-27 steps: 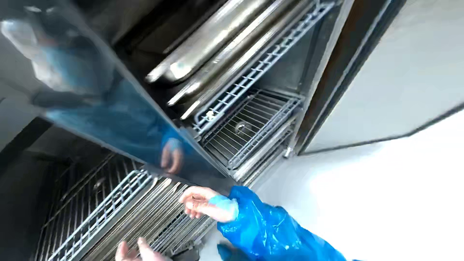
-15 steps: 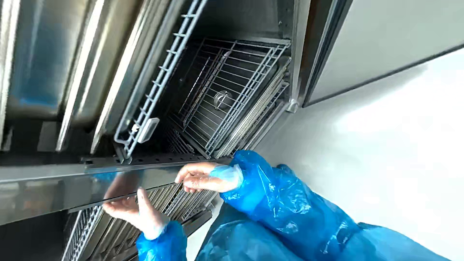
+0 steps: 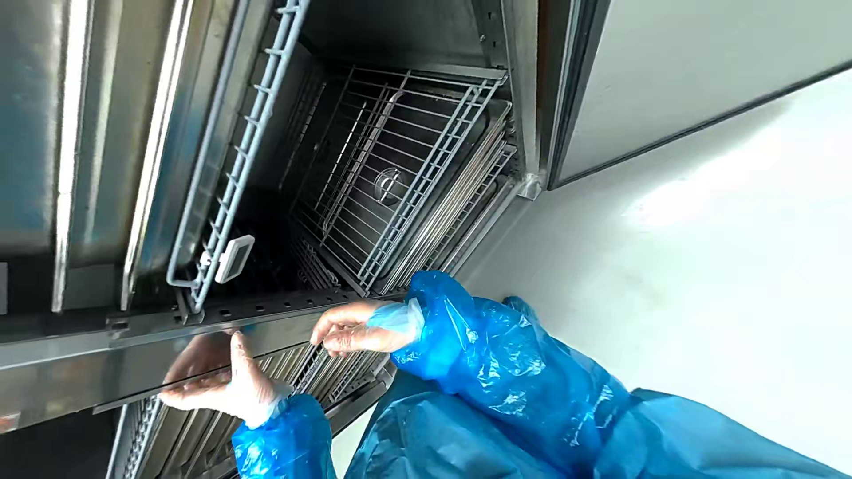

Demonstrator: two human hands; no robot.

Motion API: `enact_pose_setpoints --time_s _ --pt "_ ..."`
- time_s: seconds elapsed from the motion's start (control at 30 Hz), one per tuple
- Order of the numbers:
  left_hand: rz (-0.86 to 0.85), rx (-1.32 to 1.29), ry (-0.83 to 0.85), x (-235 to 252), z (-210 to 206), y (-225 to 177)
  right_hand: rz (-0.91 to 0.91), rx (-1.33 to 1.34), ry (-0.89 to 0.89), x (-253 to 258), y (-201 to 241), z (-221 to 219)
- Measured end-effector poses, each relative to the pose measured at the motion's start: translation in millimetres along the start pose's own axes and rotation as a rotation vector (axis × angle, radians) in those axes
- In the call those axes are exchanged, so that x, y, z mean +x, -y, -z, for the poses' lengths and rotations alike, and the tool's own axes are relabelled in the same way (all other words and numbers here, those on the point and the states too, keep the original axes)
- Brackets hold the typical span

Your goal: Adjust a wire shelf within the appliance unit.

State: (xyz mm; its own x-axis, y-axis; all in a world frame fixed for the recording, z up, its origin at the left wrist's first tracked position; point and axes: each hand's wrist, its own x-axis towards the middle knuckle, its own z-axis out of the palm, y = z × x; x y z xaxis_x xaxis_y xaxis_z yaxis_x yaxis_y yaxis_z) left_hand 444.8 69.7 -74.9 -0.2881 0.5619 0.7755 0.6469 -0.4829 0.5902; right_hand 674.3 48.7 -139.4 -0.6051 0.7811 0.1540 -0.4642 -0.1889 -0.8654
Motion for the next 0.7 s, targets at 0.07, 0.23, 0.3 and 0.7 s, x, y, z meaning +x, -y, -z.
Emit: enact_pose_setpoints --time_s 0.07,0.23,0.3,0.7 --pt "-0.008 0.004 0.004 2.2 4.7 5.9 -0.035 -0.045 -0.046 8.4 -10.2 6.4" --pt "-0.06 0.072 0.032 4.2 13.2 19.4 -0.187 -0.18 -0.128 28.5 -46.3 28.4" --pt "-0.05 0.091 0.038 1.6 14.0 20.7 -0.221 -0.201 -0.131 31.7 -54.5 28.1" --pt "0.032 0.171 0.052 -9.3 11.8 17.3 -0.223 -0.162 -0.065 35.6 -97.3 19.8"
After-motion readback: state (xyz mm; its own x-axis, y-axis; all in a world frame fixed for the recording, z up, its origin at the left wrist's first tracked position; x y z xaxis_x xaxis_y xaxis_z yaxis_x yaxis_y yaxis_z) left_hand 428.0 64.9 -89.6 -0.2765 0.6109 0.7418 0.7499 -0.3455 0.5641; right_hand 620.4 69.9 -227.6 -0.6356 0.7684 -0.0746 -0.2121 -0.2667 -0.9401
